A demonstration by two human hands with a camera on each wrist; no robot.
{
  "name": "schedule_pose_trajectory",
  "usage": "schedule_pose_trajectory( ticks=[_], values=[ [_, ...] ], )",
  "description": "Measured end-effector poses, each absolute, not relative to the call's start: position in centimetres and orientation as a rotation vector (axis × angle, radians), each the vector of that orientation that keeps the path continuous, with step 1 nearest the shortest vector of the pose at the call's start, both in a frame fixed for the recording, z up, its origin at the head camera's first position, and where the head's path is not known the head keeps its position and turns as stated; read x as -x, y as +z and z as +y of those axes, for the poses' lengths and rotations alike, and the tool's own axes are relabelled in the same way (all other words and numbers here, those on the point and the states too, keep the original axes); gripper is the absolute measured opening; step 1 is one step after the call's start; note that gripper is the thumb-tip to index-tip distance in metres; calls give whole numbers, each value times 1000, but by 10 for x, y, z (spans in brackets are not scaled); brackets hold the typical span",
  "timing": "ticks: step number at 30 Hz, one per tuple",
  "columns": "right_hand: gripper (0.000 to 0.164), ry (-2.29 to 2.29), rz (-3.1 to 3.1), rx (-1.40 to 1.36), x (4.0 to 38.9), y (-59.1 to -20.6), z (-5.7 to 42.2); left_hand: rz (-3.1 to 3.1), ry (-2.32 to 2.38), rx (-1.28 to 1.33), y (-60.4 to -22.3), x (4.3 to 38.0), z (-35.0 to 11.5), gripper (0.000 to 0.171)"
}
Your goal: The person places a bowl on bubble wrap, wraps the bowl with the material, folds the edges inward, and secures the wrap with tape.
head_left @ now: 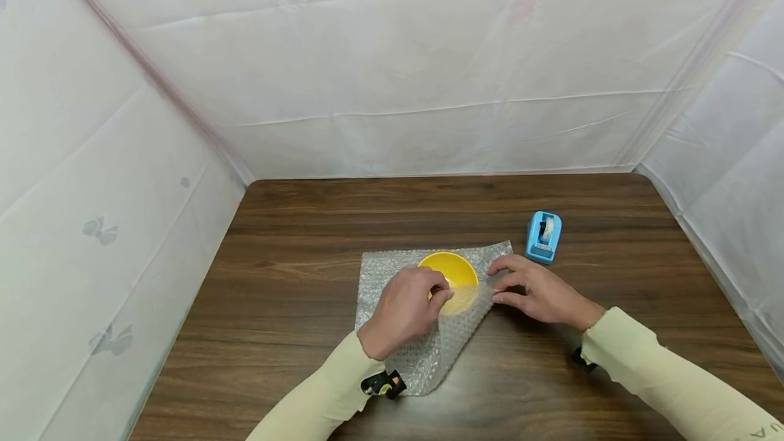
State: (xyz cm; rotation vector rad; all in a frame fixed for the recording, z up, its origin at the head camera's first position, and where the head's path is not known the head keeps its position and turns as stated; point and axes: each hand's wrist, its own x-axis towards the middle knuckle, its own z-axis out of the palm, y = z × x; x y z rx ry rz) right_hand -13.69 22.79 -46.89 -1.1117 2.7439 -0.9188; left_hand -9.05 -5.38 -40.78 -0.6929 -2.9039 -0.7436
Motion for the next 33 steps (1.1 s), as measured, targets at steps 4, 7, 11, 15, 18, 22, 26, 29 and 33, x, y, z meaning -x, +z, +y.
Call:
schedule_pose_trajectory(
  ticks=[4, 7, 11, 15, 18, 22, 26, 29, 33],
  values=[
    [12, -911, 2747, 1094, 137, -469, 229, -2842, -716, 668, -412, 92, -57, 13],
    [12, -899, 2757, 1099, 138, -469, 229, -2822, -754, 633, -414, 93, -60, 14],
    [12, -884, 2782, 1122, 138, -470, 230, -2829, -833, 571, -416, 95, -65, 14],
    [12, -868, 2803, 1117, 138, -471, 232, -2842, -878, 542, -419, 99, -68, 14],
    [11, -860, 2795, 1087, 138, -471, 232, -2865, -907, 518, -423, 102, -70, 15],
    [11, -868, 2783, 1081, 139, -472, 233, -2893, -932, 489, -429, 108, -72, 17],
    [11, -872, 2783, 1078, 140, -472, 232, -2908, -939, 456, -436, 114, -73, 18],
    [10, -867, 2781, 1071, 139, -473, 232, -2903, -947, 436, -440, 116, -74, 17],
    [10, -856, 2787, 1065, 139, -475, 232, -2857, -991, 448, -443, 118, -76, 14]
  ],
)
